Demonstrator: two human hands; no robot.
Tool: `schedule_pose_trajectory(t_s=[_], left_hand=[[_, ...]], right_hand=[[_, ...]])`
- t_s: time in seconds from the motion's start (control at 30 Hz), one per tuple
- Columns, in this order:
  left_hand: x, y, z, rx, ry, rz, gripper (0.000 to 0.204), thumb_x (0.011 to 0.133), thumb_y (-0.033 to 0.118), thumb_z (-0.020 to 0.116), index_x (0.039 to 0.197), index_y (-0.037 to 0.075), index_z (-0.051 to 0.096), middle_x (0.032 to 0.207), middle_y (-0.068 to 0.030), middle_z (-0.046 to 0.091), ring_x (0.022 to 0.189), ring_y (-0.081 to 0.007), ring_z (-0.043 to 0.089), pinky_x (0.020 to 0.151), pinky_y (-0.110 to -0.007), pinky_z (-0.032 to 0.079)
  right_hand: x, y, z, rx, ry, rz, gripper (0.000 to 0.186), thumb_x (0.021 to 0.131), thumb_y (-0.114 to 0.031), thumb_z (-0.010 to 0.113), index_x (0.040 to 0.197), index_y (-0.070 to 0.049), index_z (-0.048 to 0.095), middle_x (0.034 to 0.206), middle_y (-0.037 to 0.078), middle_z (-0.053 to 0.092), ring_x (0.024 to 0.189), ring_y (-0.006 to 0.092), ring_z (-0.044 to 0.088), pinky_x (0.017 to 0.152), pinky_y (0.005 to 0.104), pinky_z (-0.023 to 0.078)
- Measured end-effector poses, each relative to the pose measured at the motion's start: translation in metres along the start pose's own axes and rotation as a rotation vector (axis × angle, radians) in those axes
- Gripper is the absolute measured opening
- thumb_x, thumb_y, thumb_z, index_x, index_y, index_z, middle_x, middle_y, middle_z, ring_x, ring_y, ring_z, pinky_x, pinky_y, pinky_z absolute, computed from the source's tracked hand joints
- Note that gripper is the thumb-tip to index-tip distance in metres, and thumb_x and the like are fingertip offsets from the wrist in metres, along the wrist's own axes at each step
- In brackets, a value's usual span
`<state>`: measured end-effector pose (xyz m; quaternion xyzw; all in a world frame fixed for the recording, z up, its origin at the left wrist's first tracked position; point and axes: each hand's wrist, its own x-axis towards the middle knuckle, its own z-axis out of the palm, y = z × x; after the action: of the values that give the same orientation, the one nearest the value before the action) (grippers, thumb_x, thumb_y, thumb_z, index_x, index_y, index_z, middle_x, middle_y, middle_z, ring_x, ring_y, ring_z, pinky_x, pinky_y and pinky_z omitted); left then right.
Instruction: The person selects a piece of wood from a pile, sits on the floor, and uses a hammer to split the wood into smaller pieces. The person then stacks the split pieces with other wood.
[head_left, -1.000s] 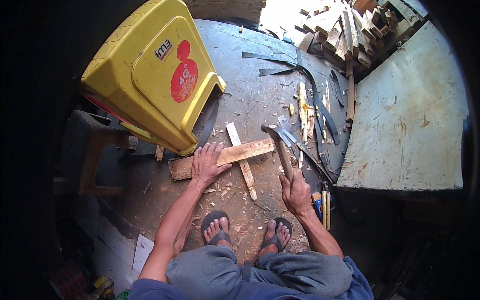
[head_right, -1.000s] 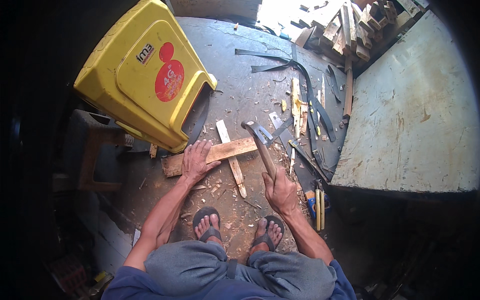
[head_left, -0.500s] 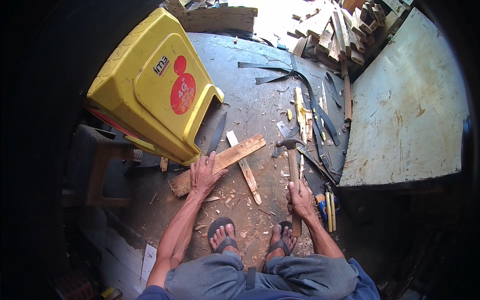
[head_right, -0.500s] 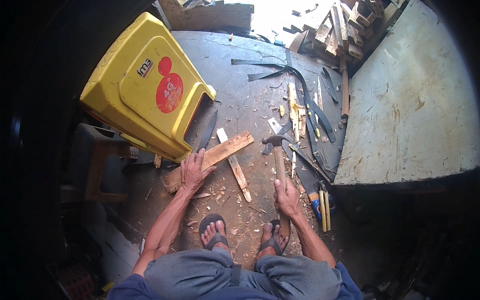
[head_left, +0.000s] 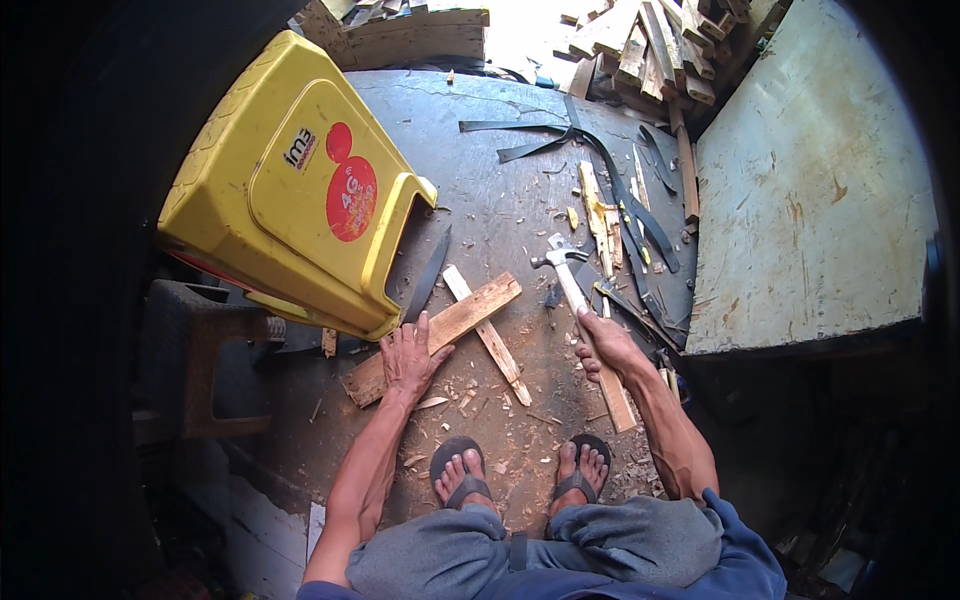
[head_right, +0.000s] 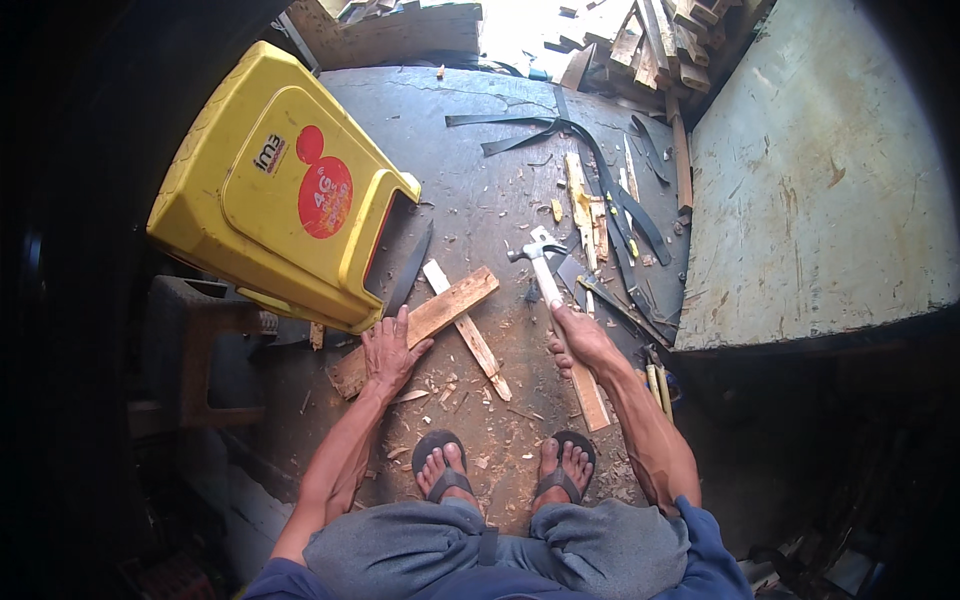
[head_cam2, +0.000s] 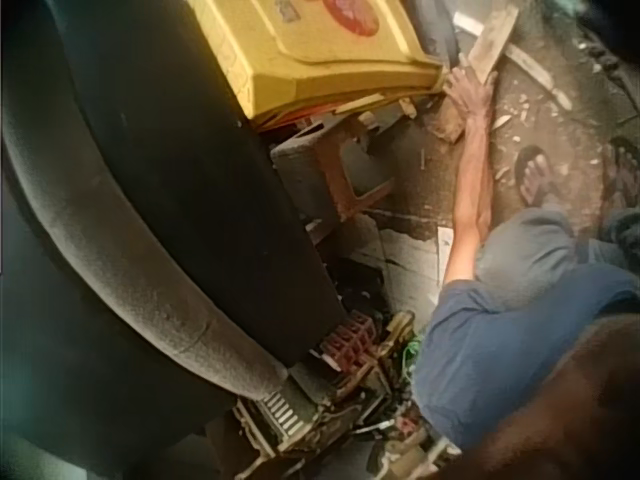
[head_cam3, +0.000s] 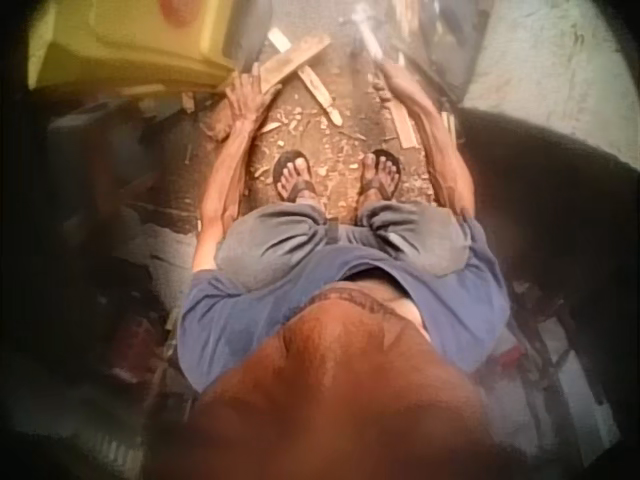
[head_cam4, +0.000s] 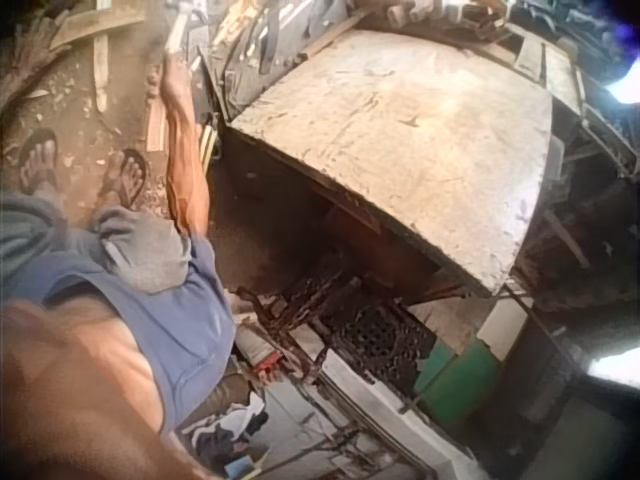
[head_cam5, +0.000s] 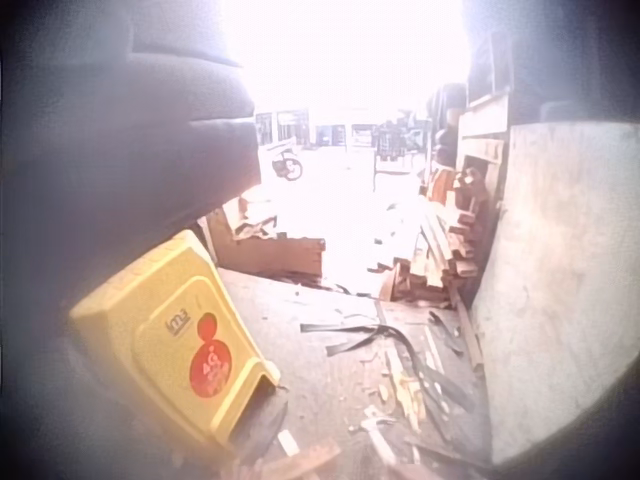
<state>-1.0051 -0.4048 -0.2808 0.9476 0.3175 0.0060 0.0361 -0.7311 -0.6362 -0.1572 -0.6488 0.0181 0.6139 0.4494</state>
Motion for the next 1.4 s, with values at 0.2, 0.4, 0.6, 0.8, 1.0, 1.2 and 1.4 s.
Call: schedule_pose_trajectory(t_s=[0.2,0.4,0.6,0.8,1.0,1.2,1.4], left_hand=[[0.003,0.001,0.002,-0.056,-0.016,-0.004,0.090,0.086,0.071,0.058,0.150,0.010,0.039,0.109,-0.0122,0.054,0.102,-0.0296,0.052,0.090,-0.050,0.036],[-0.003,-0.007,0.006,-0.021,-0.011,0.006,0.091,0.086,0.072,0.057,0.150,0.010,0.038,0.109,-0.0119,0.053,0.102,-0.0291,0.051,0.090,-0.050,0.036],[0.004,0.006,0.003,-0.025,-0.037,0.015,0.092,0.086,0.072,0.055,0.151,0.010,0.036,0.111,-0.0121,0.053,0.102,-0.0292,0.051,0.091,-0.050,0.037],[-0.002,-0.005,0.011,-0.010,0.017,0.025,0.093,0.085,0.073,0.057,0.151,0.010,0.037,0.107,-0.0114,0.053,0.100,-0.0294,0.051,0.090,-0.050,0.037],[0.001,-0.005,0.000,-0.034,-0.045,0.002,0.091,0.085,0.070,0.059,0.149,0.009,0.040,0.107,-0.0115,0.053,0.100,-0.0288,0.052,0.088,-0.049,0.037],[0.011,0.001,-0.002,-0.014,-0.065,0.006,0.089,0.086,0.070,0.057,0.150,0.011,0.039,0.107,-0.0106,0.054,0.101,-0.0279,0.052,0.087,-0.048,0.037],[0.007,-0.001,0.001,-0.032,-0.016,0.028,0.087,0.086,0.070,0.059,0.148,0.013,0.040,0.107,-0.0105,0.054,0.100,-0.0282,0.053,0.087,-0.049,0.036]], right_hand=[[-0.007,0.016,0.041,-0.109,0.054,-0.043,0.043,0.107,-0.050,0.040,0.098,-0.009,0.043,0.065,0.001,0.046,0.043,0.0115,0.045,0.037,0.0305,0.043],[-0.027,0.026,0.051,-0.498,0.544,-0.796,0.031,0.106,-0.036,0.052,0.098,-0.006,0.047,0.059,0.006,0.053,0.043,0.0162,0.054,0.038,0.0331,0.043],[0.018,0.087,0.022,-1.037,0.552,-0.893,0.031,0.099,-0.025,0.063,0.111,0.001,0.048,0.055,0.018,0.056,0.045,0.0406,0.060,0.039,0.0464,0.044],[-0.012,0.063,0.041,-0.777,0.483,-1.061,0.030,0.101,-0.026,0.061,0.110,0.000,0.048,0.064,0.021,0.060,0.053,0.0391,0.065,0.044,0.0475,0.045],[-0.024,0.042,0.054,-0.763,0.453,-0.969,0.026,0.101,-0.026,0.060,0.104,-0.002,0.048,0.065,0.019,0.062,0.052,0.0392,0.064,0.044,0.0467,0.045],[0.020,0.071,0.023,-1.170,0.522,-0.595,0.023,0.098,-0.021,0.064,0.106,-0.004,0.052,0.065,0.018,0.062,0.050,0.0369,0.064,0.044,0.0451,0.049],[0.010,0.067,0.039,-0.888,0.578,-1.106,0.037,0.100,-0.037,0.059,0.100,-0.002,0.047,0.058,0.022,0.059,0.051,0.0409,0.064,0.043,0.0490,0.048]])
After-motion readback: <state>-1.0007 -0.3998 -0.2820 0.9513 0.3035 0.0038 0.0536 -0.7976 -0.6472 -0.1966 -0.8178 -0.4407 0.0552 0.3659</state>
